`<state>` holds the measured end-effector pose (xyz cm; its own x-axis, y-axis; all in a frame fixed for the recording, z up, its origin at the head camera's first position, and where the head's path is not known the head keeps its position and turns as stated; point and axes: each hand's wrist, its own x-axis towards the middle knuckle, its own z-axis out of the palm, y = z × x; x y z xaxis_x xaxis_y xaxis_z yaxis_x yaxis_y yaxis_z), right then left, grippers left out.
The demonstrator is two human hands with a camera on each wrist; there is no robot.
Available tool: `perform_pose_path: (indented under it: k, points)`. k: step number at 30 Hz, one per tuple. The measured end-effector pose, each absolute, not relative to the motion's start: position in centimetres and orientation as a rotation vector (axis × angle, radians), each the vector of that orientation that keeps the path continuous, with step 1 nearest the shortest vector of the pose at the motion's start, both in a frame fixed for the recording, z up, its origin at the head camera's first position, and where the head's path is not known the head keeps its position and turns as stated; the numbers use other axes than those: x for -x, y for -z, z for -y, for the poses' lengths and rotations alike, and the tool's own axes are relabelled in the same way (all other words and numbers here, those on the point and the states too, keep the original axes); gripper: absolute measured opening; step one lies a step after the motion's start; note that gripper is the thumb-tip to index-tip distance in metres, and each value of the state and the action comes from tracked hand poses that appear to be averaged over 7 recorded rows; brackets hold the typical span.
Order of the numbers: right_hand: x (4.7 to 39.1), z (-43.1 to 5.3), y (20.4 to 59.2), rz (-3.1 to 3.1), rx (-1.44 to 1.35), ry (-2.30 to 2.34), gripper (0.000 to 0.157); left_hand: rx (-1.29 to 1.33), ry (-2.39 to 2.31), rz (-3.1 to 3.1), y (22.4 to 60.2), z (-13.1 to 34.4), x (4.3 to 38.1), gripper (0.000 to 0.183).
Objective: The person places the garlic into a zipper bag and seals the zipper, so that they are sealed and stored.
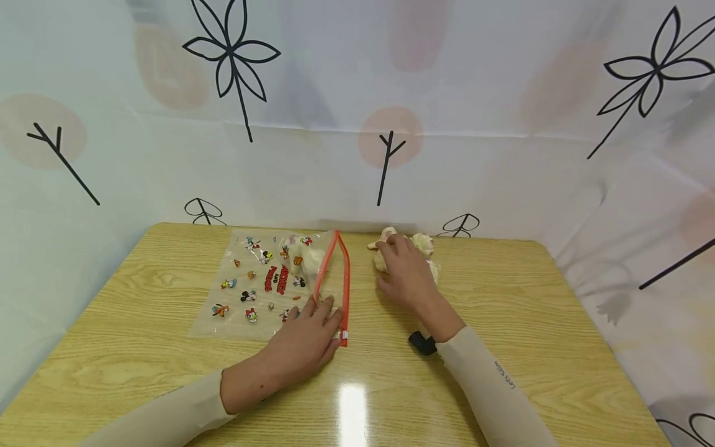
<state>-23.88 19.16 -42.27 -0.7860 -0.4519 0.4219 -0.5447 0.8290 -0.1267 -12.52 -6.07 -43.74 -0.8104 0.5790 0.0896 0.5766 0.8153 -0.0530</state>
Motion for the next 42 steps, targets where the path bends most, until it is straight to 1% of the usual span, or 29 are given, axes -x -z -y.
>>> perform_pose_path:
  k: [9,18,27,34,42]
  points:
    - [24.15,-19.55,42.65,2.609,-0.729,-0.398,0.058,0.922,-0.064,2.869,43.79,6.05,12.54,0.054]
    - [24.31,-19.56,42.90,2.603,-0.747,-0.399,0.049,0.918,-0.092,2.855,43.82,6.03,12.54,0.054]
    - [24.20,-19.28,43.00,2.579,-0.764,-0.410,0.045,0.916,-0.083,2.848,43.78,6.03,12.51,0.053]
    - [24.02,-18.98,42.87,2.601,-0.794,-0.442,0.056,0.919,-0.092,2.833,43.74,6.05,12.46,0.053]
    - [24.09,-18.65,42.92,2.527,-0.840,-0.539,0.063,0.921,-0.117,2.829,43.78,6.01,12.42,0.054]
